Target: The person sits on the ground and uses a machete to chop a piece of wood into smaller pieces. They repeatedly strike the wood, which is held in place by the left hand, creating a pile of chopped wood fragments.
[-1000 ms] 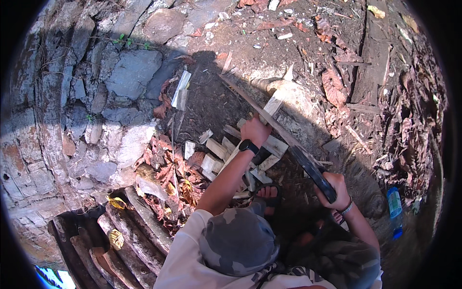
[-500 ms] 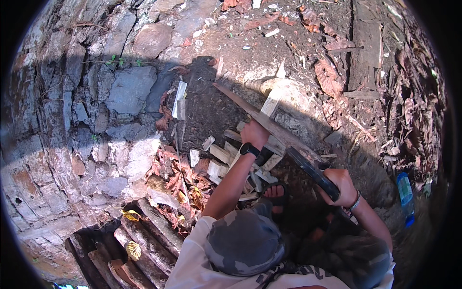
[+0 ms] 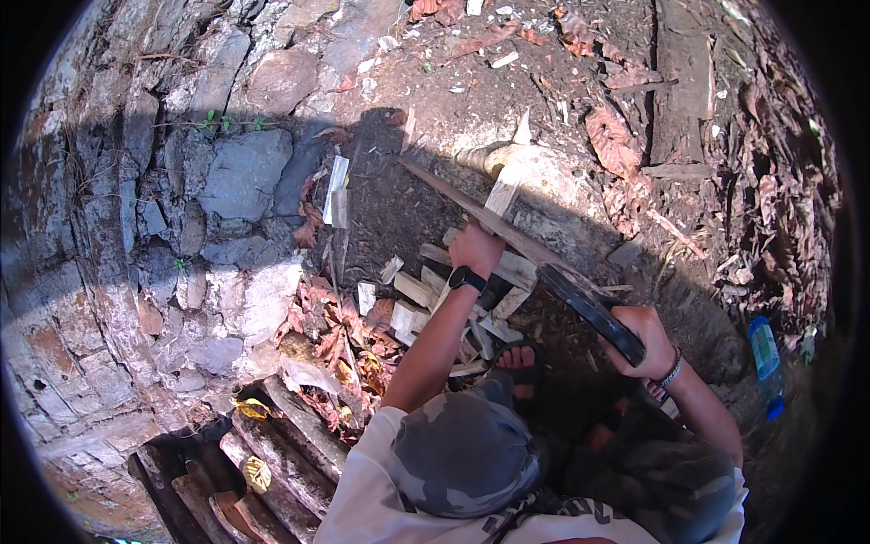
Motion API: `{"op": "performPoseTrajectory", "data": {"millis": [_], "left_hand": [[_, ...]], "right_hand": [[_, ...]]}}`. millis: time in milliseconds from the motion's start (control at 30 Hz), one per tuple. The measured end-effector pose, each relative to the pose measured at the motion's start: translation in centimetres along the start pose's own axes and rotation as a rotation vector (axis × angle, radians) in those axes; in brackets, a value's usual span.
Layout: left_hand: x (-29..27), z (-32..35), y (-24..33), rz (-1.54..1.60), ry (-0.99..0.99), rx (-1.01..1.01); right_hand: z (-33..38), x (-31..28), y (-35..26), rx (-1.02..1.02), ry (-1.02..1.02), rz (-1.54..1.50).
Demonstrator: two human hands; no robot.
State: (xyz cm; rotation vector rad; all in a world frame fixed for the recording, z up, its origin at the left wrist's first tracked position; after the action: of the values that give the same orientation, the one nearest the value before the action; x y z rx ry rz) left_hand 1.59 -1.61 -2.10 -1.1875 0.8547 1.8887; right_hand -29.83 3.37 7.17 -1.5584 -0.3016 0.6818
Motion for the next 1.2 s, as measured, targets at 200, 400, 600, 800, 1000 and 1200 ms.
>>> {"op": "performPoseTrajectory", "data": {"millis": [200, 400, 600, 800, 1000, 1200], "left_hand": [[0.0, -0.6, -0.8, 0.011, 0.011, -0.053], [-0.4, 0.0, 0.0, -0.023, 0.035, 0.018], [1.0, -0.2, -0.6, -0.064, 0.005, 0.031], [0.0, 0.7, 0.1, -0.034, 0.036, 0.023], [1.5, 0.0, -1.4, -0.051, 0.009, 0.125], [1.0, 0.0, -1.3, -0.088, 0.014, 0.108]], "right_hand": [[10.3, -4.6, 1.6, -0.052, -0.137, 0.156], [6.7, -3.8, 0.2, -0.068, -0.140, 0.096], [0.3, 0.0, -0.9, 0.073, -0.031, -0.069], [12.0, -5.2, 1.8, -0.030, -0.097, 0.122], [4.0, -1.0, -0.1, -0.162, -0.044, 0.217], [4.1, -0.7, 0.8, -0.189, -0.038, 0.236]]}}
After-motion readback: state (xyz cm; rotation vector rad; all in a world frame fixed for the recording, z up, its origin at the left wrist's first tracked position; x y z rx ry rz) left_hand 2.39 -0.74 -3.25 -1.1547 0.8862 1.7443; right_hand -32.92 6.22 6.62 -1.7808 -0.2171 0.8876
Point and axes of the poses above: each hand's wrist, its own z-axis away from the middle knuckle, its own x-axis out of the palm, y = z × x, the point moved 1 cm from there along -z, towards the middle knuckle, and after that the axes turned 1 degree about -z, right-handed, at the moved point
